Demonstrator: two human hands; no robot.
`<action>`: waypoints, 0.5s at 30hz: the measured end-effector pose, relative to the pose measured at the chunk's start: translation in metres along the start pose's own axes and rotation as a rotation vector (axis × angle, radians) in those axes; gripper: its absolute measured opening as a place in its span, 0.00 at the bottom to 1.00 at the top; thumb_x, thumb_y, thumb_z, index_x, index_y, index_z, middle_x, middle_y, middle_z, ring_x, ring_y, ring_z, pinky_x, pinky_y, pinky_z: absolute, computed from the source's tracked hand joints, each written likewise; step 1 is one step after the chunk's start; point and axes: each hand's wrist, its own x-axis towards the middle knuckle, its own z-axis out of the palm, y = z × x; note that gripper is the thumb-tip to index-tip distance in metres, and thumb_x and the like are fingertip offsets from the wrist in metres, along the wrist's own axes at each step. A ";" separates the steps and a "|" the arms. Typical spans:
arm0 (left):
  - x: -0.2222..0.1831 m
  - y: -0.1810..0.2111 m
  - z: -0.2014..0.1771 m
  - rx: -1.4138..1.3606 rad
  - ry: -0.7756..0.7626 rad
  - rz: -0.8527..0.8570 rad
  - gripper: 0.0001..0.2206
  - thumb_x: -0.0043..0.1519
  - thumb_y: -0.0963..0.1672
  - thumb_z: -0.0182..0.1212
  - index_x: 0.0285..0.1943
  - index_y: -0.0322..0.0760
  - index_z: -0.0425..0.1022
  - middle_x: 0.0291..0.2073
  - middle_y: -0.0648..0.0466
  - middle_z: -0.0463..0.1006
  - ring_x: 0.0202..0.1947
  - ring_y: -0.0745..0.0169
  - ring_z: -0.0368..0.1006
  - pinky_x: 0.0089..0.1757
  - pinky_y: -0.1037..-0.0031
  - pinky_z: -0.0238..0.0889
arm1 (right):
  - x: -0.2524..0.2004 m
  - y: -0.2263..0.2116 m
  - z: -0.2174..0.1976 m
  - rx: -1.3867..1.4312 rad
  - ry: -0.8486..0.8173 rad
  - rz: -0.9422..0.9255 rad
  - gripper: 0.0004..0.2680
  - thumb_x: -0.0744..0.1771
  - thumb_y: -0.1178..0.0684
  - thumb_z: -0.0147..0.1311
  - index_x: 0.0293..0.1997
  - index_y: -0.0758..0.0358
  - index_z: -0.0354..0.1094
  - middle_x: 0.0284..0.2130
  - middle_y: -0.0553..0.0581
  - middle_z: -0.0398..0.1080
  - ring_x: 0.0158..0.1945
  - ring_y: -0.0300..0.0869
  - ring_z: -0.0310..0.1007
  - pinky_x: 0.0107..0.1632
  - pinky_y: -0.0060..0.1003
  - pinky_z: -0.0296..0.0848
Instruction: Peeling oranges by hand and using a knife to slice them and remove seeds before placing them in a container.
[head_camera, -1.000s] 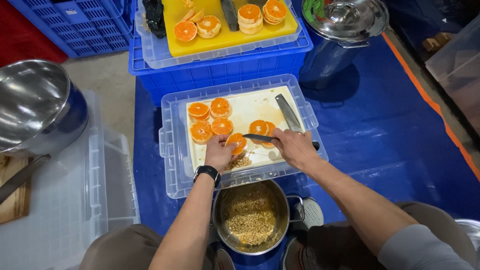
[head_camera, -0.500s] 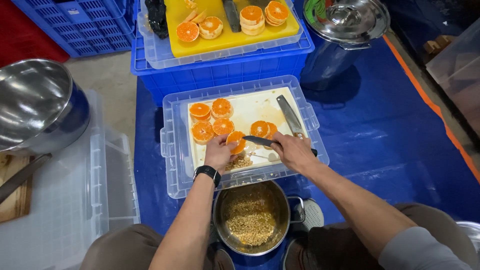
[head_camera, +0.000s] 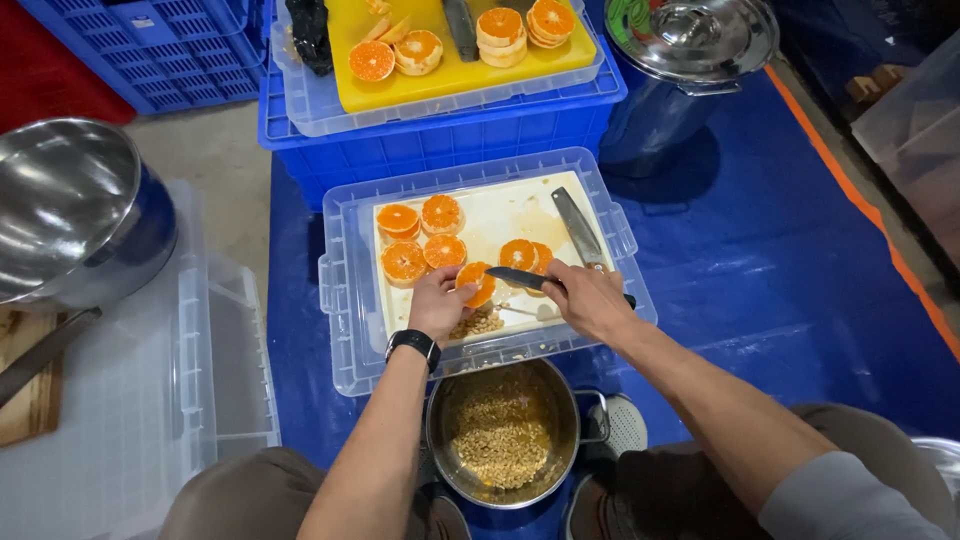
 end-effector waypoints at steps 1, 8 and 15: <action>-0.001 0.000 -0.001 0.027 -0.005 0.021 0.21 0.63 0.39 0.65 0.65 0.27 0.69 0.52 0.42 0.78 0.52 0.55 0.75 0.45 0.71 0.76 | -0.001 -0.003 -0.002 -0.014 -0.021 0.009 0.09 0.72 0.43 0.43 0.42 0.51 0.67 0.22 0.50 0.69 0.32 0.48 0.76 0.42 0.46 0.64; 0.003 -0.008 -0.002 0.050 -0.008 0.011 0.18 0.65 0.39 0.62 0.64 0.29 0.70 0.52 0.42 0.78 0.52 0.54 0.77 0.44 0.71 0.77 | -0.001 0.003 0.003 0.030 -0.083 0.038 0.08 0.71 0.44 0.43 0.41 0.50 0.66 0.20 0.47 0.68 0.30 0.48 0.74 0.43 0.45 0.64; 0.011 -0.013 -0.006 0.113 -0.024 -0.001 0.18 0.66 0.40 0.62 0.64 0.27 0.71 0.52 0.40 0.79 0.52 0.52 0.77 0.45 0.70 0.77 | 0.003 0.017 0.010 0.019 -0.079 -0.055 0.07 0.72 0.43 0.44 0.46 0.47 0.67 0.27 0.51 0.71 0.38 0.52 0.76 0.47 0.49 0.63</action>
